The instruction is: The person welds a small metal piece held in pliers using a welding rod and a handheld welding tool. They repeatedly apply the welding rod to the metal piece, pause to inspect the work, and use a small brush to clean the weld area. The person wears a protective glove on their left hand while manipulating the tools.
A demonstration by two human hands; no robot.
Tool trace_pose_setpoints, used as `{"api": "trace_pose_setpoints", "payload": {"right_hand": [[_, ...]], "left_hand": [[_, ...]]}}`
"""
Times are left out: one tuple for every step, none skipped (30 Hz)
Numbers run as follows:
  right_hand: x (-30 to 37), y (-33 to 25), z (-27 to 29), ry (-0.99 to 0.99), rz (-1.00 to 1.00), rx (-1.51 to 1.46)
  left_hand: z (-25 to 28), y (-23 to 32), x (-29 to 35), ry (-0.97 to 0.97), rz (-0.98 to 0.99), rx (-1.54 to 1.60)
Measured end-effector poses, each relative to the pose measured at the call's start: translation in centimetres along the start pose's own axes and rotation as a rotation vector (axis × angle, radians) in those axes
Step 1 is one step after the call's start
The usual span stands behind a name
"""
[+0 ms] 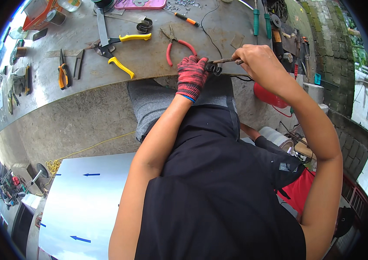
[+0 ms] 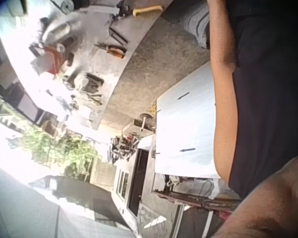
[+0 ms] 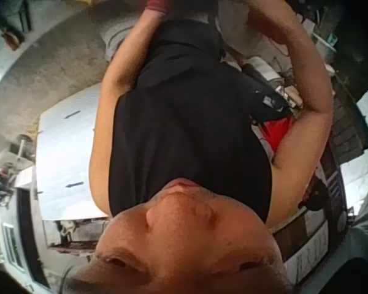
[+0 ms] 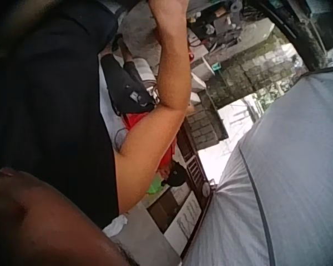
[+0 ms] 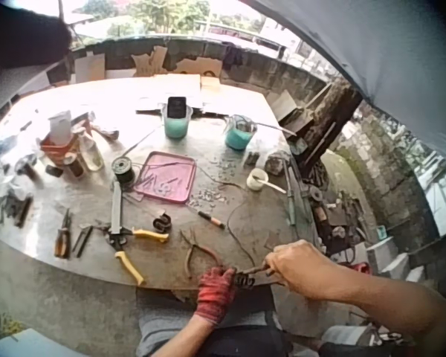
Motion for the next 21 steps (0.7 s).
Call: {"api": "trace_pose_setpoints", "payload": {"right_hand": [[0.0, 0.1, -0.1, 0.005, -0.005, -0.010], [0.0, 0.2, -0.3, 0.010, -0.010, -0.019], [0.0, 0.3, -0.4, 0.015, -0.015, -0.028], [0.0, 0.2, -0.4, 0.012, -0.022, -0.021], [0.0, 0.1, -0.3, 0.010, -0.029, -0.015], [0.0, 0.0, -0.2, 0.007, -0.035, -0.009], [0.0, -0.1, -0.2, 0.005, -0.043, -0.010], [0.0, -0.1, -0.2, 0.005, -0.050, -0.011], [0.0, -0.1, -0.2, 0.005, -0.057, -0.012], [0.0, -0.2, -0.2, 0.005, -0.058, -0.012], [0.0, -0.3, -0.2, 0.006, -0.058, -0.009], [0.1, -0.4, -0.1, 0.006, -0.059, -0.006], [0.1, -0.5, -0.1, 0.010, -0.047, -0.004], [0.2, -0.5, -0.1, 0.015, -0.037, -0.003], [0.3, -0.6, -0.1, 0.020, -0.027, -0.003], [0.4, -0.8, -0.1, 0.015, -0.011, 0.030], [0.6, -1.1, -0.1, 0.011, 0.009, 0.064], [0.7, -1.4, -0.1, 0.008, 0.028, 0.099], [0.9, -2.0, 0.2, 0.011, 0.071, 0.153], [1.1, -2.7, 0.6, 0.013, 0.115, 0.208], [1.3, -3.2, 0.8, 0.015, 0.159, 0.263]], "left_hand": [[0.0, 0.1, 0.1, 0.006, 0.007, -0.004], [-0.2, 0.3, 0.2, 0.012, 0.014, -0.009], [-0.3, 0.3, 0.3, 0.019, 0.021, -0.013], [-0.4, 0.3, 0.3, 0.020, 0.022, -0.020], [-0.4, 0.3, 0.2, 0.020, 0.023, -0.027], [-0.4, 0.3, 0.3, 0.020, 0.024, -0.035], [-0.5, 0.4, 0.3, 0.008, 0.033, -0.026], [-0.6, 0.4, 0.4, -0.003, 0.041, -0.018], [-0.5, 0.5, 0.4, -0.015, 0.049, -0.010], [-0.5, 0.5, 0.4, 0.000, 0.046, -0.017], [-0.6, 0.4, 0.4, 0.016, 0.044, -0.023], [-0.7, 0.3, 0.4, 0.032, 0.042, -0.029], [-0.8, 0.3, 0.5, 0.045, 0.045, -0.028], [-0.7, 0.3, 0.6, 0.058, 0.048, -0.029], [-0.6, 0.4, 0.6, 0.071, 0.050, -0.029], [-0.5, 0.5, 0.7, 0.088, 0.033, -0.009], [-0.3, 0.5, 0.8, 0.109, 0.017, 0.010], [-0.1, 0.5, 0.7, 0.129, 0.002, 0.029], [-0.1, 0.5, 0.6, 0.095, 0.000, 0.027], [-0.1, 0.3, 0.5, 0.061, 0.000, 0.027], [0.0, 0.3, 0.4, 0.027, 0.001, 0.026]]}}
Point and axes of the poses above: each hand's wrist, its own x-axis away from the middle knuckle, its own z-axis out of the back of the hand, y = z × x, the point moved 4 cm from there along -x, towards the middle knuckle, and after that the axes turned 7 degrees about -y, right-handed, at the moved point
